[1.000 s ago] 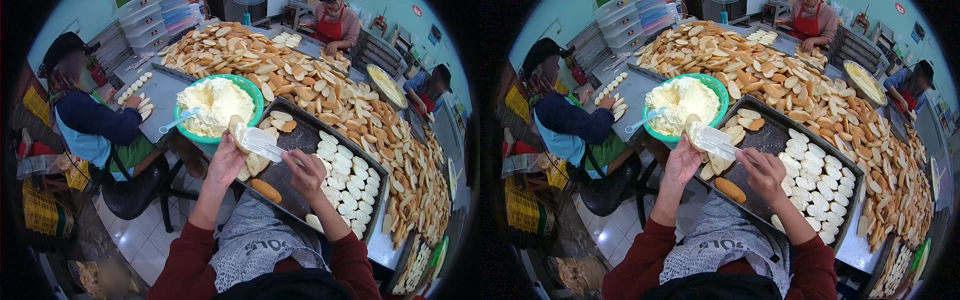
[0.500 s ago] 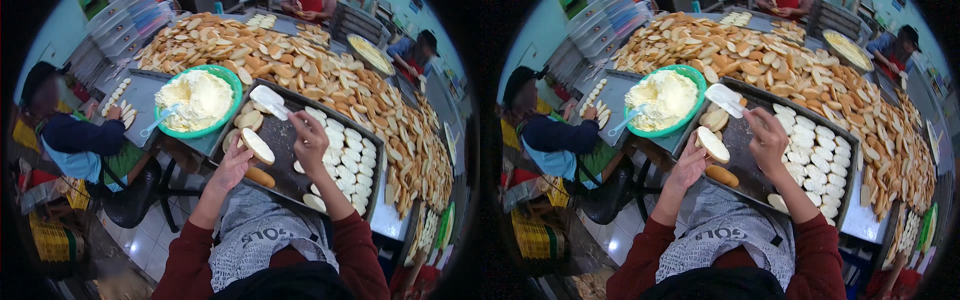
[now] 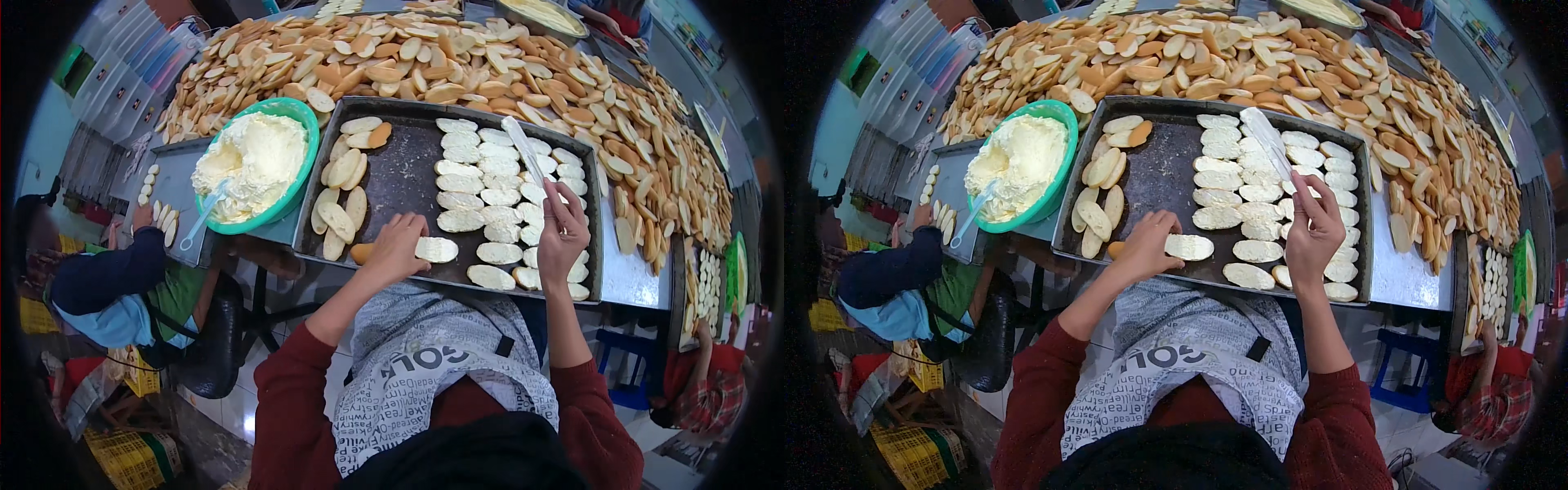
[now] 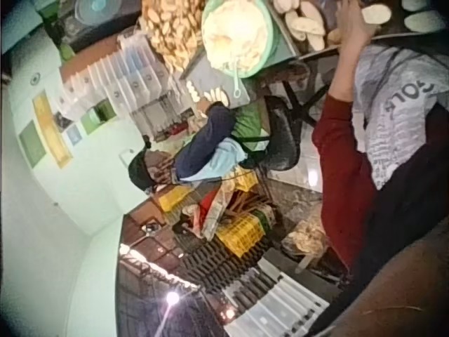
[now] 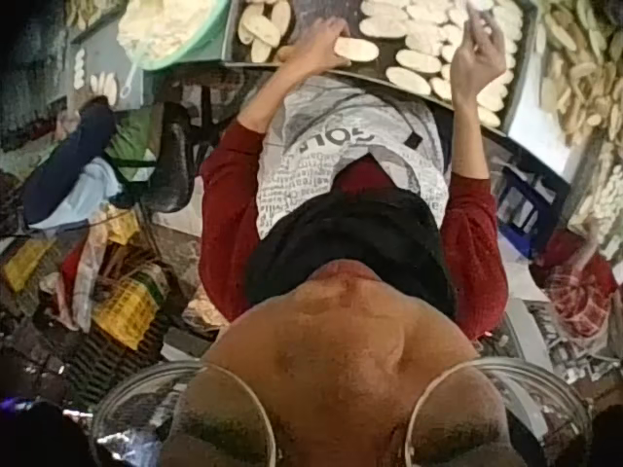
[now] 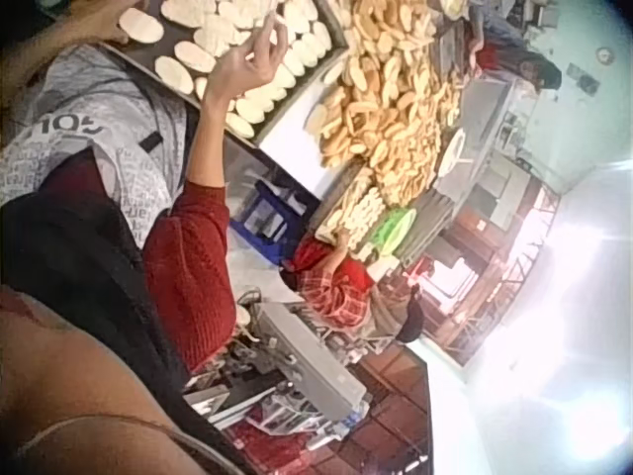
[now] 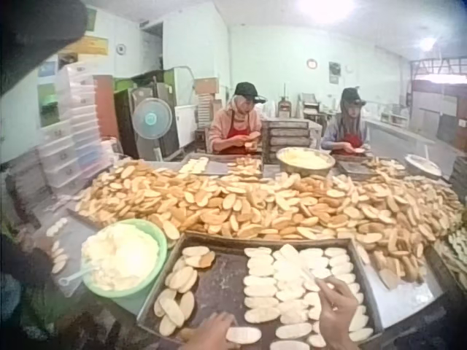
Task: The person spreads a white creamy filling onto sliced bread rolls using a small metal spatula. They pick up individual bread halves from a tray, scoop filling from a green bowl, and apply it to the cut surface before placing the filled rolls back onto the tray.
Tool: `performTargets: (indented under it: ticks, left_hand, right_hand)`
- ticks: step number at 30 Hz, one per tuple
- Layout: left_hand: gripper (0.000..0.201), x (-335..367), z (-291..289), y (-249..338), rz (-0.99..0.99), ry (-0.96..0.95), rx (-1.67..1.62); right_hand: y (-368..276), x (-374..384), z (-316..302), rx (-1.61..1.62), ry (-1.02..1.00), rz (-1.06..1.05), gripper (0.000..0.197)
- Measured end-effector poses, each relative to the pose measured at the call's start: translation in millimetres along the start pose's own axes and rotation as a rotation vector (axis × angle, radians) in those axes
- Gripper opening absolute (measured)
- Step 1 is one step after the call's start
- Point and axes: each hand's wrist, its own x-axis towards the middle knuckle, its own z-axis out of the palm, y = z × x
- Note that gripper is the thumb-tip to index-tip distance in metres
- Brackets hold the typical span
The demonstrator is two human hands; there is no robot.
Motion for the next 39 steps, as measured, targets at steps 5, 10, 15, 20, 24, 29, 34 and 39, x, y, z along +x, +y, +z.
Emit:
performTargets:
  ticks: [5,10,15,20,24,29,34,39]
  left_hand:
    - [0.059,19,15,12,0.042,-0.020,0.163]
    - [0.064,29,24,14,0.032,0.082,0.139]
    - [0.058,8,-23,-5,0.008,0.034,0.224]
    - [0.044,-18,-64,-38,-0.009,-0.299,0.224]
    - [0.041,-22,-55,-34,0.065,-0.087,0.339]
    - [0.036,-30,-60,-36,0.047,-0.067,0.365]
    - [0.035,-30,-54,-39,-0.037,-0.005,0.419]
    - [0.036,-28,-57,-47,0.033,0.131,0.250]
  right_hand:
    - [1,-7,-6,0.013,0.057,0.012,0.033]
    - [5,-14,-3,0.042,-0.004,0.048,0.030]
    - [1,-18,5,0.081,-0.008,0.016,0.034]
    - [3,-21,18,0.104,-0.064,0.014,0.033]
    - [-9,-22,33,0.207,-0.110,0.055,0.031]
    - [-12,-22,35,0.222,-0.156,0.084,0.031]
    - [-10,-24,39,0.378,-0.240,0.212,0.028]
    - [-20,-21,43,0.647,-0.433,0.765,0.035]
